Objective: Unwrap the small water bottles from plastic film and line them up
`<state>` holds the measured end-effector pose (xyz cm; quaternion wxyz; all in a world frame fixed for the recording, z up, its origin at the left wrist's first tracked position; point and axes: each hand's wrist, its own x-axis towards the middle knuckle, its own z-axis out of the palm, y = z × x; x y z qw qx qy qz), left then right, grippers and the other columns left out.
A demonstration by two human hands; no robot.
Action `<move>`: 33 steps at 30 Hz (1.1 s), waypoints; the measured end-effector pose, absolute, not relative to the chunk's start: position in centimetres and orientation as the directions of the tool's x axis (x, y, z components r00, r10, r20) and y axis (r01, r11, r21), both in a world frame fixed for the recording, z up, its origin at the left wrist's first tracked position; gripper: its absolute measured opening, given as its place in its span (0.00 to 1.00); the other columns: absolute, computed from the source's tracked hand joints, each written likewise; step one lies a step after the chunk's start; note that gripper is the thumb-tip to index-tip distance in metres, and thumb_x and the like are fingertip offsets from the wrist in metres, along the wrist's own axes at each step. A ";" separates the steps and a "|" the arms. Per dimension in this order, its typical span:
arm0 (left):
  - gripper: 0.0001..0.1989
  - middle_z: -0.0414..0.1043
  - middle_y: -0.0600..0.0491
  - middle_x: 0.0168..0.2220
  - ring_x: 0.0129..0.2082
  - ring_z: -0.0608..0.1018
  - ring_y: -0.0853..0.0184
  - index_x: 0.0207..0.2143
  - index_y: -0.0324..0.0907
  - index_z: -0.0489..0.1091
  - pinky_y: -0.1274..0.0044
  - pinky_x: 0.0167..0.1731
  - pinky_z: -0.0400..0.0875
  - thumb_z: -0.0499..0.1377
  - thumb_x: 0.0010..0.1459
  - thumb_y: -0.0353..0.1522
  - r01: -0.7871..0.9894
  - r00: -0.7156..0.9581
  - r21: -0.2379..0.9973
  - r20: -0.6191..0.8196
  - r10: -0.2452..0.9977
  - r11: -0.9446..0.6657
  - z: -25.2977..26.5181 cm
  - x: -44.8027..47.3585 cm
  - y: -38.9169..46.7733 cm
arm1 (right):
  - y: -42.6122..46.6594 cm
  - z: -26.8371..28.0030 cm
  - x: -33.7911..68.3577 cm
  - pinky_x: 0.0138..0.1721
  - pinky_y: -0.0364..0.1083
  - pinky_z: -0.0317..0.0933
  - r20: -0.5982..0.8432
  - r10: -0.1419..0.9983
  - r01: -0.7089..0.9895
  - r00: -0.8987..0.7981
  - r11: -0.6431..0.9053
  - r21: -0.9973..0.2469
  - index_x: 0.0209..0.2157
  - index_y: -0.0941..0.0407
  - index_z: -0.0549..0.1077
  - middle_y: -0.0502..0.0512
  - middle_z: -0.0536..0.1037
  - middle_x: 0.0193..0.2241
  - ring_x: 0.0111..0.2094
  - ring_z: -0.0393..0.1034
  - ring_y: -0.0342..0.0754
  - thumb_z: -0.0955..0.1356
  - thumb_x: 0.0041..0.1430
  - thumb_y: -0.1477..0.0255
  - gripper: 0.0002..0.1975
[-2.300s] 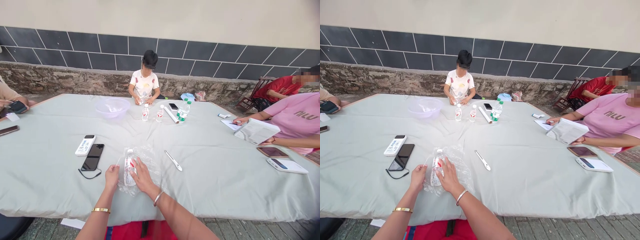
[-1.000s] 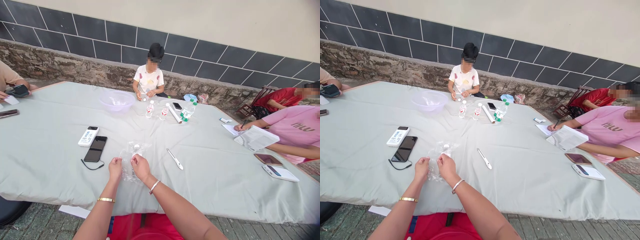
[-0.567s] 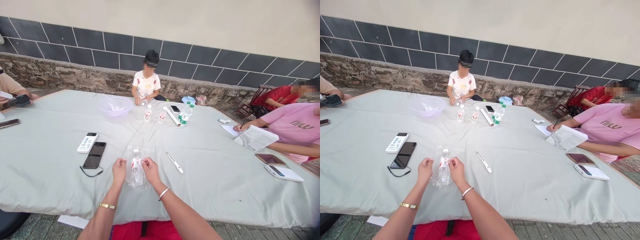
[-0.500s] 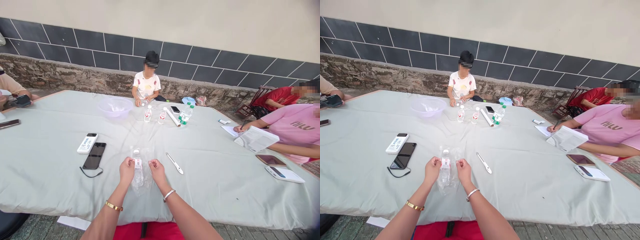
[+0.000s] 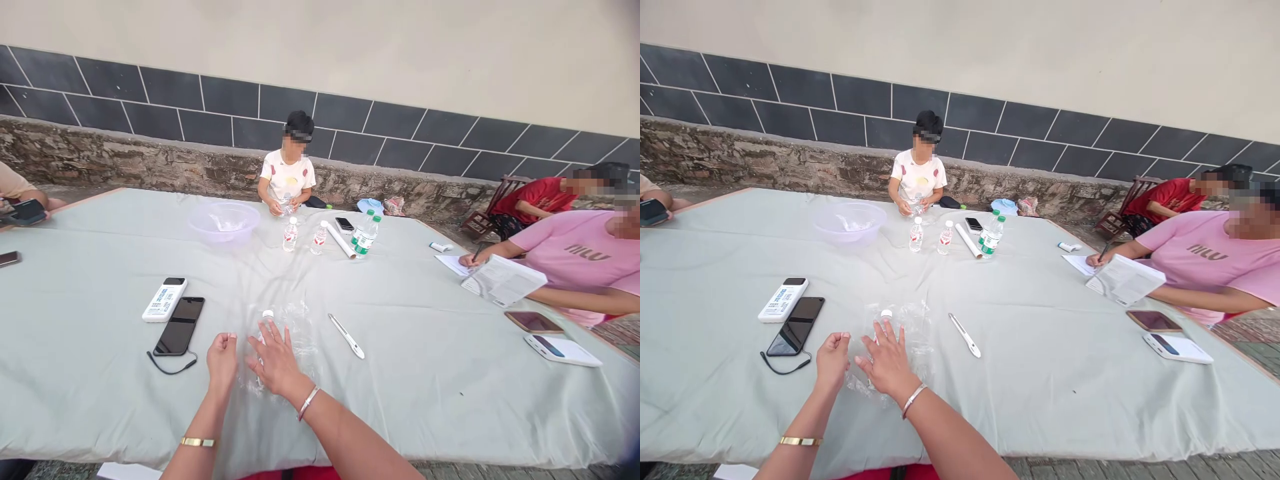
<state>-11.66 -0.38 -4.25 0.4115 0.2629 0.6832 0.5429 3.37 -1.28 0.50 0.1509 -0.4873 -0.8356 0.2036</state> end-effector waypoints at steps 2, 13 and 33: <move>0.13 0.58 0.63 0.17 0.13 0.57 0.75 0.27 0.43 0.64 0.79 0.13 0.55 0.55 0.47 0.44 -0.104 -0.547 0.952 -0.297 0.783 0.288 -4.6 -12.5 -0.4 | -1.2 -0.2 5.1 0.62 0.67 0.33 -0.036 0.906 0.802 -0.423 0.355 -0.481 0.59 0.44 0.62 0.52 0.50 0.66 0.67 0.36 0.59 0.57 0.64 0.54 0.25; 0.12 0.54 0.64 0.15 0.11 0.57 0.75 0.28 0.44 0.63 0.79 0.12 0.55 0.54 0.48 0.43 -0.049 -0.597 0.953 -0.269 0.756 0.300 -4.5 -15.6 -0.7 | -1.0 -0.6 10.1 0.49 0.53 0.59 -0.130 0.990 0.868 0.046 -0.104 -0.486 0.64 0.51 0.54 0.63 0.63 0.58 0.55 0.63 0.60 0.70 0.49 0.58 0.42; 0.37 0.66 0.57 0.27 0.23 0.68 0.68 0.50 0.42 0.70 0.79 0.18 0.64 0.67 0.33 0.42 0.415 -0.120 0.825 -0.368 0.922 0.383 -1.0 -20.2 -2.3 | 5.3 -0.6 15.7 0.41 0.49 0.66 -0.096 0.959 0.198 0.267 -0.152 -0.968 0.48 0.56 0.63 0.60 0.76 0.45 0.42 0.73 0.53 0.73 0.38 0.66 0.33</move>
